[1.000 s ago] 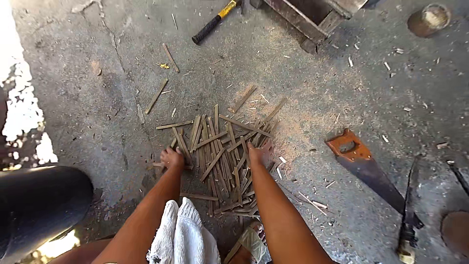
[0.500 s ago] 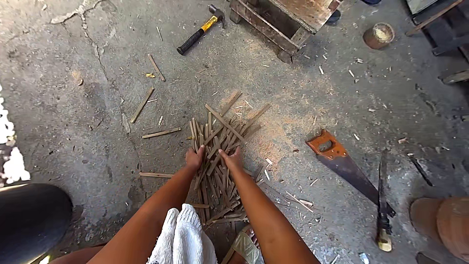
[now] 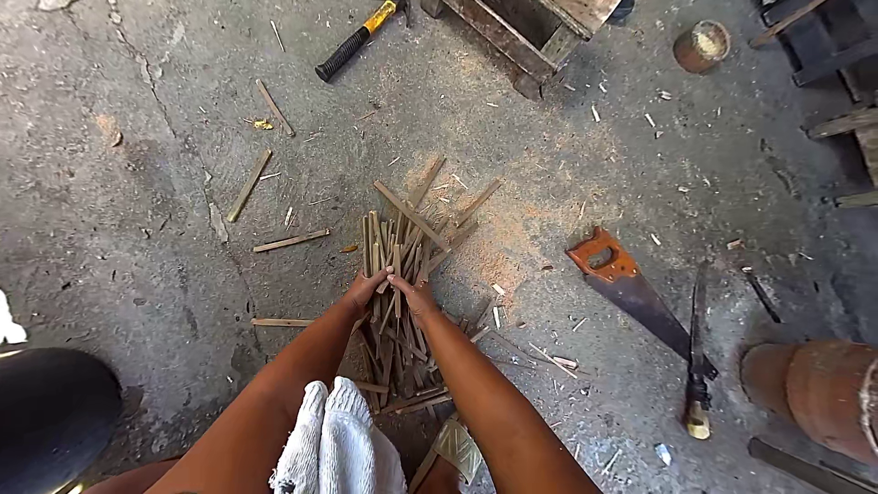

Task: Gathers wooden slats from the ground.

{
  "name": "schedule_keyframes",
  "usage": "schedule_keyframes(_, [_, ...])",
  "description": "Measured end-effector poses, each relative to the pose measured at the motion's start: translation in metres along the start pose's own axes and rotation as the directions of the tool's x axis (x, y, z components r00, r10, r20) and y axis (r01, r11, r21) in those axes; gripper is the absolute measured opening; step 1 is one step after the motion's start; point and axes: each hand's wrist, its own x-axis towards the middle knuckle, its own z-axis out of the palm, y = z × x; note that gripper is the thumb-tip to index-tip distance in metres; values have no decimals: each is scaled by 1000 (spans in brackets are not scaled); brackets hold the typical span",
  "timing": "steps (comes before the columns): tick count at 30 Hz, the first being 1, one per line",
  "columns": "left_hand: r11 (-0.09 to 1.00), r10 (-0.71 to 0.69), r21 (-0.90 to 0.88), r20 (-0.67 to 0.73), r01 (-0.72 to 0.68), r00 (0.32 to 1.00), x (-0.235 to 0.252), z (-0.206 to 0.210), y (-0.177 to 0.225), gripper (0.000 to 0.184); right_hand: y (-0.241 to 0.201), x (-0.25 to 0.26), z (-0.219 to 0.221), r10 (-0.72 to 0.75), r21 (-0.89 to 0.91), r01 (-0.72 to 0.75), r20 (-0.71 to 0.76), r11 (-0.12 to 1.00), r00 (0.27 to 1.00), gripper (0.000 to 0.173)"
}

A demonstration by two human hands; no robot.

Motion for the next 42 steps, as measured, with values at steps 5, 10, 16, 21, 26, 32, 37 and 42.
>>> schedule_keyframes(5, [1000,24,5,49,-24,999,-8,7,24,33,-9,-2,0,-92,5,92,-44,996,995,82])
schedule_keyframes(10, [990,115,79,39,-118,993,-9,26,46,53,-30,-9,-5,-133,65,139,-92,988,987,80])
schedule_keyframes(16, [942,230,243,36,-231,973,-19,50,80,64,-54,-22,-7,-214,196,242,-156,950,964,77])
schedule_keyframes(21, [899,252,352,69,-259,965,-27,54,98,66,-65,-34,-5,-254,272,297,-183,915,950,77])
schedule_keyframes(26, [865,299,394,95,-312,950,-45,65,116,65,-83,-42,-6,-325,292,383,-228,876,918,77])
schedule_keyframes(32, [839,399,356,111,-411,910,-75,82,136,70,-115,-58,-22,-442,232,477,-191,848,877,77])
schedule_keyframes(37, [845,449,320,13,-429,893,-91,96,147,62,-133,-66,-23,-485,207,518,-191,830,853,79])
schedule_keyframes(42, [754,551,394,56,-525,833,-102,90,166,58,-152,-72,-13,-550,231,580,-184,782,815,77])
